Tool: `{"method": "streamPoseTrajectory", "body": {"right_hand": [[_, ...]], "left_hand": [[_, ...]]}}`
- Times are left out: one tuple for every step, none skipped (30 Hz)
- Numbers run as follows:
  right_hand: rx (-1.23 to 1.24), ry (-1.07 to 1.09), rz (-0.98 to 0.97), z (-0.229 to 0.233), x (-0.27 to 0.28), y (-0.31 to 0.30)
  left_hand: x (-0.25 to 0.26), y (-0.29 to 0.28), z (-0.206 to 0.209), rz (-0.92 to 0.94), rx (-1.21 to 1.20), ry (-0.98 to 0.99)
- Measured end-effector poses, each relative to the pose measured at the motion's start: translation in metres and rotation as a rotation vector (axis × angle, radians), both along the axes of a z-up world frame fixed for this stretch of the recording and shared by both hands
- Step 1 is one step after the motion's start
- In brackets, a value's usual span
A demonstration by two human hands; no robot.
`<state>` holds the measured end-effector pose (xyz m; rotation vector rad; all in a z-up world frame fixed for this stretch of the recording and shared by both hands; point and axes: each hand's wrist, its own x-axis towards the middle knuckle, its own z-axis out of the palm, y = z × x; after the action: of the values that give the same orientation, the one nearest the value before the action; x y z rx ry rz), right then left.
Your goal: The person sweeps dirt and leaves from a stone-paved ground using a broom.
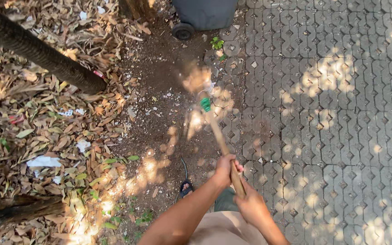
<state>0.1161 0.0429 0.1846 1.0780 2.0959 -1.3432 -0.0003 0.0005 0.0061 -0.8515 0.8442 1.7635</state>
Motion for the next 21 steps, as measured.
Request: {"method": "streamPoseTrajectory", "body": {"right_hand": [[-0.063, -0.045, -0.075, -0.01, -0.011, -0.01], [-0.125, -0.078, -0.149, -0.021, -0.025, -0.016], [-0.122, -0.025, -0.101, -0.031, -0.043, -0.02], [-0.121, 0.023, -0.055, -0.041, -0.059, -0.025], [-0.17, 0.052, -0.03, -0.048, -0.071, -0.035], [-0.218, 0.079, -0.004, -0.055, -0.083, -0.047], [-0.259, 0.1, 0.029, -0.059, -0.095, -0.06], [-0.292, 0.11, 0.074, -0.061, -0.108, -0.072], [-0.311, 0.101, 0.127, -0.061, -0.12, -0.082], [-0.327, 0.094, 0.18, -0.06, -0.127, -0.093], [-0.335, 0.084, 0.235, -0.057, -0.133, -0.102], [-0.327, 0.082, 0.284, -0.053, -0.134, -0.109], [-0.319, 0.079, 0.325, -0.049, -0.133, -0.113], [-0.302, 0.081, 0.37, -0.043, -0.129, -0.117], [-0.285, 0.091, 0.39, -0.036, -0.122, -0.119], [-0.264, 0.105, 0.406, -0.028, -0.115, -0.122], [-0.244, 0.121, 0.416, -0.018, -0.106, -0.123], [-0.319, 0.074, 0.325, -0.007, -0.092, -0.124], [-0.392, 0.027, 0.234, 0.004, -0.079, -0.126], [-0.415, 0.007, 0.177, 0.011, -0.069, -0.129], [-0.439, -0.012, 0.119, 0.018, -0.058, -0.133]], "left_hand": [[0.002, -0.002, -0.002, -0.065, 0.002, 0.018], [-0.004, -0.006, -0.009, -0.101, -0.014, 0.039], [-0.011, -0.01, -0.018, -0.137, -0.031, 0.06], [-0.016, -0.015, -0.029, -0.175, -0.051, 0.076], [-0.028, -0.025, -0.043, -0.164, -0.097, 0.144], [-0.037, -0.04, -0.056, -0.151, -0.142, 0.21], [-0.043, -0.064, -0.066, -0.159, -0.189, 0.231], [-0.055, -0.093, -0.074, -0.167, -0.238, 0.252], [-0.06, -0.112, -0.078, 0.021, -0.226, 0.211], [-0.061, -0.129, -0.078, 0.209, -0.214, 0.166], [-0.066, -0.146, -0.075, 0.339, -0.206, 0.151], [-0.071, -0.159, -0.068, 0.467, -0.196, 0.135], [-0.072, -0.171, -0.056, 0.496, -0.212, 0.11], [-0.072, -0.181, -0.042, 0.526, -0.225, 0.085], [-0.073, -0.19, -0.028, 0.556, -0.237, 0.06], [-0.079, -0.198, -0.014, 0.542, -0.243, 0.078], [-0.086, -0.205, -0.003, 0.529, -0.25, 0.097], [-0.09, -0.21, 0.004, 0.513, -0.258, 0.113], [-0.094, -0.212, 0.006, 0.452, -0.229, 0.117], [-0.097, -0.209, 0.004, 0.39, -0.197, 0.119], [-0.097, -0.206, -0.001, 0.327, -0.165, 0.121]]}}
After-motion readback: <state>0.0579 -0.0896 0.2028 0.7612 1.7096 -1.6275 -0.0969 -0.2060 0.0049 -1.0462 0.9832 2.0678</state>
